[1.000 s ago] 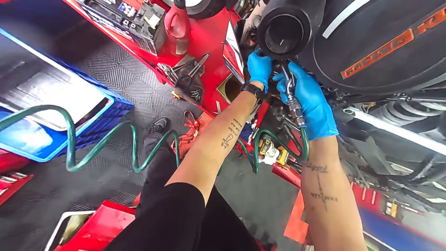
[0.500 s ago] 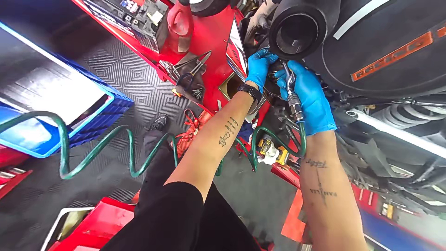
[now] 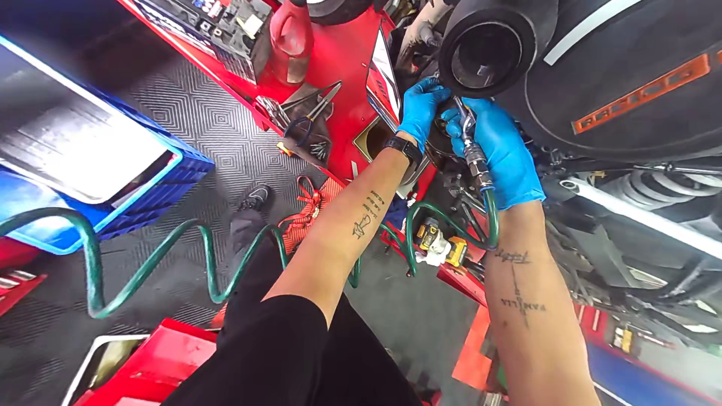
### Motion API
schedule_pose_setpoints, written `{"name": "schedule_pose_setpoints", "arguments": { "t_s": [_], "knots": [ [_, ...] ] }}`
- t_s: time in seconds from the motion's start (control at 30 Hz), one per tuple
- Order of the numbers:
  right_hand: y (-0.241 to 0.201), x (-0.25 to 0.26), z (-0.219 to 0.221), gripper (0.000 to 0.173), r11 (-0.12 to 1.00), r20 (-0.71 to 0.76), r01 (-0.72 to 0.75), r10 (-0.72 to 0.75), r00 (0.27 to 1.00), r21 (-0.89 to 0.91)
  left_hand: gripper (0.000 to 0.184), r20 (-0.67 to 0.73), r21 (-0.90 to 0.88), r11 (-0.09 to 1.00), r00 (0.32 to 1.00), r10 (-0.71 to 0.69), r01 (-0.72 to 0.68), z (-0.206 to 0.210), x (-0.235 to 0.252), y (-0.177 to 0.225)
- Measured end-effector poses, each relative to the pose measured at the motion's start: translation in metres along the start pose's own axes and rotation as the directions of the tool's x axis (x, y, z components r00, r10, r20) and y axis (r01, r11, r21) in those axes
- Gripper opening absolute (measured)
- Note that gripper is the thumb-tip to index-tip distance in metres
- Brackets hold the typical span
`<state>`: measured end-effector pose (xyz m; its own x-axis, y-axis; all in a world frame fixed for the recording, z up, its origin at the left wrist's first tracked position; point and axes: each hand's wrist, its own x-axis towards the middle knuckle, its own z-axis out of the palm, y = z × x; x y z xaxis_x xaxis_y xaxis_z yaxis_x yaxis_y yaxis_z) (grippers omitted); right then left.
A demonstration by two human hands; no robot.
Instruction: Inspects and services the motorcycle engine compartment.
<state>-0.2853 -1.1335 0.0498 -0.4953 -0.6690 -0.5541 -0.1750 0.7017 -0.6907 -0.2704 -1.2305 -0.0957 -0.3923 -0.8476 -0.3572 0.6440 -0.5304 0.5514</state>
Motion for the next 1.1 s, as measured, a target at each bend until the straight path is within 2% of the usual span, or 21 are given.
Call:
{"name": "schedule_pose_setpoints", "arguments": {
  "t_s": [0.2, 0.47, 0.6, 0.87, 1.1],
  "knots": [
    [0.003, 0.002, -0.001, 0.043, 0.998, 0.002, 0.053, -0.053, 0.999, -0.028, 0.02, -0.021, 0.015, 1.0, 1.0, 0.013, -0.013, 0.001, -0.002, 0.0],
    [0.002, 0.008, -0.002, 0.048, 0.999, 0.015, -0.016, 0.016, 1.0, -0.036, 0.024, -0.05, -0.035, 0.999, 0.999, -0.002, 0.001, 0.004, -0.001, -0.003],
    [0.002, 0.008, -0.002, 0.047, 1.0, 0.034, 0.012, -0.012, 0.999, -0.01, 0.027, -0.056, -0.052, 0.999, 0.998, -0.014, 0.011, 0.003, 0.003, -0.006],
    [0.002, 0.012, 0.002, 0.046, 1.0, 0.027, 0.02, -0.019, 0.999, -0.02, 0.021, -0.03, -0.071, 0.997, 1.0, 0.007, -0.009, 0.0, -0.002, -0.004],
    [0.002, 0.004, 0.016, 0.041, 0.995, -0.066, 0.104, -0.103, 0.992, 0.008, 0.022, -0.022, -0.109, 0.994, 1.0, -0.004, 0.002, 0.0, -0.005, -0.002]
  ]
}}
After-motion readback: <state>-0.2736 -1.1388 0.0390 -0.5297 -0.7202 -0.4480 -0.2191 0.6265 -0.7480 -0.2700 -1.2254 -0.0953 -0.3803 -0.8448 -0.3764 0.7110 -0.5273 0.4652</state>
